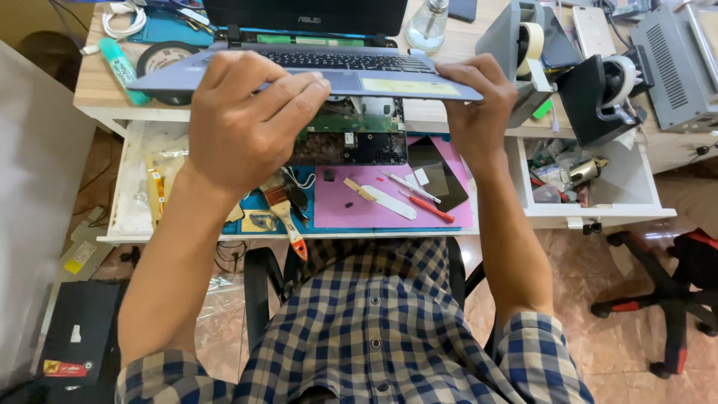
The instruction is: The person assembles a laptop by connecting internal ribbon cables to the motherboard and keyboard assembly. They then align and press the keyboard unit into the laptop chassis to secure it in place.
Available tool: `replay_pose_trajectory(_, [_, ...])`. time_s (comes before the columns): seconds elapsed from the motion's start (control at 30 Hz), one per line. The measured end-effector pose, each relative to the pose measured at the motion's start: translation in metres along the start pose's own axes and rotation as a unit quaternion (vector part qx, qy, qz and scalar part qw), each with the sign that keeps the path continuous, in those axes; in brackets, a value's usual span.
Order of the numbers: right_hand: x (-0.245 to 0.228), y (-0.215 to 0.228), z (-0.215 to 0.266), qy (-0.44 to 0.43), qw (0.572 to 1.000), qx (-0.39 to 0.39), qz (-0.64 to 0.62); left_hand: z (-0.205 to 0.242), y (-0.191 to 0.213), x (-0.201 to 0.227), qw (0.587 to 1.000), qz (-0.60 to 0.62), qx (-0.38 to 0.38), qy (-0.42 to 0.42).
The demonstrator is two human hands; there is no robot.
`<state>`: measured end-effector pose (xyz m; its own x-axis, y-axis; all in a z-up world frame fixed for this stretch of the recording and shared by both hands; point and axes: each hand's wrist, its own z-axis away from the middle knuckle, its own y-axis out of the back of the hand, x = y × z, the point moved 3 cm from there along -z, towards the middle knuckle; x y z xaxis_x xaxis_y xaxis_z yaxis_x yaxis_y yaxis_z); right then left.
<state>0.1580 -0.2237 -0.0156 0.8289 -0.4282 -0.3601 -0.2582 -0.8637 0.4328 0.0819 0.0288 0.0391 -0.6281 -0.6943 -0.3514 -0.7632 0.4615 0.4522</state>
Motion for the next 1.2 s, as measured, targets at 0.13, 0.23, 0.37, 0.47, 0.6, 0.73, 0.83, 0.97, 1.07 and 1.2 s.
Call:
replay_pose_trajectory(0.13, [0.019,-0.024,0.004,-0.011,1.0,0.029,-0.003,0.013,-0.006,-0.001,1.0,0.013,0.004,0.022])
replay_pose_trajectory(0.23, [0.03,-0.037,0.01,0.016,0.999,0.034,0.011,0.05,-0.017,-0.004,0.994,-0.046,0.048,0.087])
replay_pose_trajectory(0.37, [0.038,-0.049,0.023,0.02,0.999,0.039,0.006,0.118,-0.029,-0.008,0.907,-0.052,0.159,0.386])
replay_pose_trajectory(0.47, [0.05,-0.06,0.032,0.016,0.998,0.058,-0.006,0.155,-0.043,-0.012,0.829,0.127,0.198,0.507])
replay_pose_trajectory(0.6, [0.058,-0.068,0.039,0.015,0.996,0.087,0.006,0.163,-0.058,-0.014,0.773,0.282,0.163,0.545])
replay_pose_trajectory(0.73, [0.067,-0.072,0.044,0.022,0.995,0.101,0.012,0.161,-0.061,-0.018,0.756,0.345,0.158,0.533])
replay_pose_trajectory(0.83, [0.07,-0.075,0.046,0.021,0.994,0.112,0.001,0.163,-0.062,-0.022,0.752,0.377,0.158,0.518])
replay_pose_trajectory(0.97, [0.069,-0.077,0.048,0.026,0.993,0.119,0.008,0.164,-0.062,-0.024,0.751,0.362,0.162,0.528])
replay_pose_trajectory(1.07, [0.067,-0.076,0.05,0.025,0.993,0.115,0.009,0.165,-0.06,-0.024,0.753,0.36,0.159,0.527])
replay_pose_trajectory(1.2, [0.067,-0.074,0.052,0.024,0.993,0.114,0.018,0.162,-0.058,-0.021,0.753,0.356,0.153,0.531])
